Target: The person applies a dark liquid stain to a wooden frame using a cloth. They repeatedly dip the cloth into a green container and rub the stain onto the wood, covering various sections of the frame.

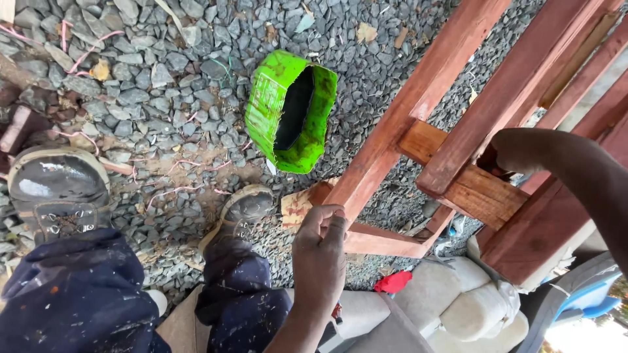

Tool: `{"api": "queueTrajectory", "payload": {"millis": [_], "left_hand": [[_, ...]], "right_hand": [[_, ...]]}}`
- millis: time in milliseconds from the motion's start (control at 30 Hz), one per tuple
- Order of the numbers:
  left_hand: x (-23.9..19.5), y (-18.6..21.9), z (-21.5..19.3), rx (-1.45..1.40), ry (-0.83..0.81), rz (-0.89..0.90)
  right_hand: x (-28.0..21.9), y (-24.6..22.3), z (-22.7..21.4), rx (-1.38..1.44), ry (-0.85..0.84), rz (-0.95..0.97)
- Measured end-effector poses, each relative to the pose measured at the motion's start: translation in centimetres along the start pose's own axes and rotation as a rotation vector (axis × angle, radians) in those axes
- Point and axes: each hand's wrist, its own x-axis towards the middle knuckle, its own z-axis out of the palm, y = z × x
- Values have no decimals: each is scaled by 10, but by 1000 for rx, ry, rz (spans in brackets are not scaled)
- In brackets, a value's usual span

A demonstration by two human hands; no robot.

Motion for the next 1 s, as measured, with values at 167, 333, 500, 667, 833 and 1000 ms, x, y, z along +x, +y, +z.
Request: {"api": "queueTrajectory", "payload": {"millis": [167, 333, 500, 667, 833, 1000], "left_hand": [[2, -5, 0, -33, 30, 24], [0, 1, -2, -2, 10, 10], [0, -3, 4, 11, 13, 28], [2, -7, 9, 19, 10, 54], [2, -10, 10, 28, -4, 46], [2, -11, 10, -3, 11, 16]], "right_hand": [[-61, -25, -32, -5, -258, 39], [-25, -24, -10, -19, -154, 21], [14, -3, 3, 186, -21, 45], [-35, -18, -35, -4, -403, -37], [-79, -42, -9, 72, -55, 157], [-114, -65, 45, -348, 219, 88]]}}
